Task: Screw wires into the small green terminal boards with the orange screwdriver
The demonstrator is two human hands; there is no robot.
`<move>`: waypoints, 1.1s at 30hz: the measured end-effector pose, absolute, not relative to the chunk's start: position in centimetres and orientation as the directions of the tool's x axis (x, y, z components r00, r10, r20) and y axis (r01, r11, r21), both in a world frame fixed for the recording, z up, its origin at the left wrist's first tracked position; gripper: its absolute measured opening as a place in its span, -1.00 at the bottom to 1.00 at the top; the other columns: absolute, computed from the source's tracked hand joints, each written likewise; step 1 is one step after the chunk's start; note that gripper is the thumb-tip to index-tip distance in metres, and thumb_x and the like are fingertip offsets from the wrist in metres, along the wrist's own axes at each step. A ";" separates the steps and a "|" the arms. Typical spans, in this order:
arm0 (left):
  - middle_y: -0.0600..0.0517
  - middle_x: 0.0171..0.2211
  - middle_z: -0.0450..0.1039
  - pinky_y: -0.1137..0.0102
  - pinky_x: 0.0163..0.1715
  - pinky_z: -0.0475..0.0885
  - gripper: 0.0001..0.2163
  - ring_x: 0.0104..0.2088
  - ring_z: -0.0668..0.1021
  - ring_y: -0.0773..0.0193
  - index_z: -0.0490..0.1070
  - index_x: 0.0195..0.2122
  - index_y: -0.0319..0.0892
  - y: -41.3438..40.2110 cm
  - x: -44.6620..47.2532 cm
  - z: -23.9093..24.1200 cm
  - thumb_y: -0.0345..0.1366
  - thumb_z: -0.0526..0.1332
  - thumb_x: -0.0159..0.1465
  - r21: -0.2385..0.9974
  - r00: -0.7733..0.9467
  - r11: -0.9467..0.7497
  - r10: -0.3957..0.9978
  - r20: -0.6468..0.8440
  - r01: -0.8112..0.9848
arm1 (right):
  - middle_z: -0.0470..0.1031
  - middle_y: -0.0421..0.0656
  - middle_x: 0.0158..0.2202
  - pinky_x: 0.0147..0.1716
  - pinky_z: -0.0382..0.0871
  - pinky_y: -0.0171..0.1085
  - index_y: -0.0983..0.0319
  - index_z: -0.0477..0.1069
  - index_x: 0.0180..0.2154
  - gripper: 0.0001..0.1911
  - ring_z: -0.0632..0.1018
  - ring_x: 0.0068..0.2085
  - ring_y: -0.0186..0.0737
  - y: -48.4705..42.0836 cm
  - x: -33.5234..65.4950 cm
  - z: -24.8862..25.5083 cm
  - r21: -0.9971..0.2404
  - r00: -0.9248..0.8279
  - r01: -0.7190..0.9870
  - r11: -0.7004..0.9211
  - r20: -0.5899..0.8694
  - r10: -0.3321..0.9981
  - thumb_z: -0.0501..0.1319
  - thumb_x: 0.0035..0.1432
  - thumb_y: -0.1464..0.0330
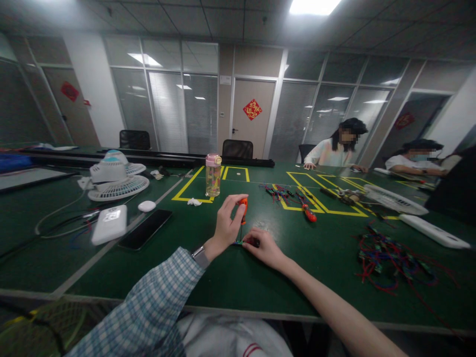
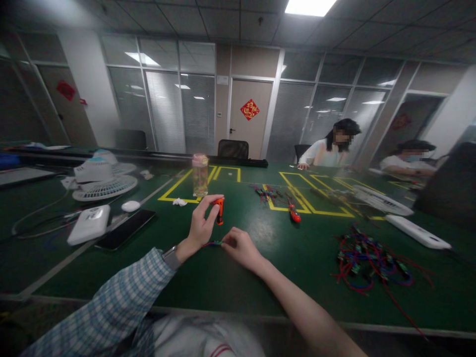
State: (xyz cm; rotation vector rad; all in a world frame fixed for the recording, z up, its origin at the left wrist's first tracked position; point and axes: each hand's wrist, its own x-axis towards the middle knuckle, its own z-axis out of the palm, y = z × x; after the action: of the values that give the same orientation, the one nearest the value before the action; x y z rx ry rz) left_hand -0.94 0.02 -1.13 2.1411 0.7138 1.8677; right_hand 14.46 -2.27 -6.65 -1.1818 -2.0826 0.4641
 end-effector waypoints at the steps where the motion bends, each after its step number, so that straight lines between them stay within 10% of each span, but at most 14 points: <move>1: -0.02 -0.10 0.45 0.33 -0.03 0.36 -0.79 -0.08 0.48 0.25 0.36 -0.03 -0.13 0.0 -0.9 -1.2 -0.36 0.03 0.36 0.479 0.094 -0.854 0.504 0.859 0.203 | 0.37 -0.20 -0.45 -0.42 0.27 -0.36 0.31 0.49 -0.41 -0.94 0.41 -0.43 -0.33 -2.3 14.4 -6.6 -0.597 -0.352 0.609 0.523 0.387 0.852 0.26 0.04 0.55; 24: 0.03 -0.29 0.31 0.36 -0.19 0.38 -0.78 -0.26 0.42 0.29 0.42 -0.07 -0.11 -0.2 -0.9 -0.9 -0.28 0.21 0.26 0.423 0.026 -0.850 0.453 0.891 0.316 | 0.37 -0.21 -0.45 -0.43 0.28 -0.36 0.28 0.48 -0.40 -0.92 0.39 -0.45 -0.34 -2.6 14.3 -6.2 -0.577 -0.370 0.615 0.537 0.390 0.843 0.25 0.04 0.54; 33: -0.04 -0.15 0.45 0.33 -0.08 0.36 -0.72 -0.14 0.48 0.26 0.33 0.06 -0.14 -0.3 -1.0 -0.9 -0.35 0.00 0.37 0.480 0.104 -0.852 0.508 0.855 0.210 | 0.37 -0.21 -0.43 -0.42 0.29 -0.37 0.29 0.48 -0.39 -0.93 0.41 -0.43 -0.34 -2.5 14.4 -6.5 -0.580 -0.374 0.611 0.539 0.389 0.842 0.25 0.04 0.52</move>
State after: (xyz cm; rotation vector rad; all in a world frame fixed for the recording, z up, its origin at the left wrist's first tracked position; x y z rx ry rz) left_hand -1.04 -0.29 -0.93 2.1430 0.7149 1.8215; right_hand 14.37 -2.46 -6.49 -1.1687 -2.1156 0.4500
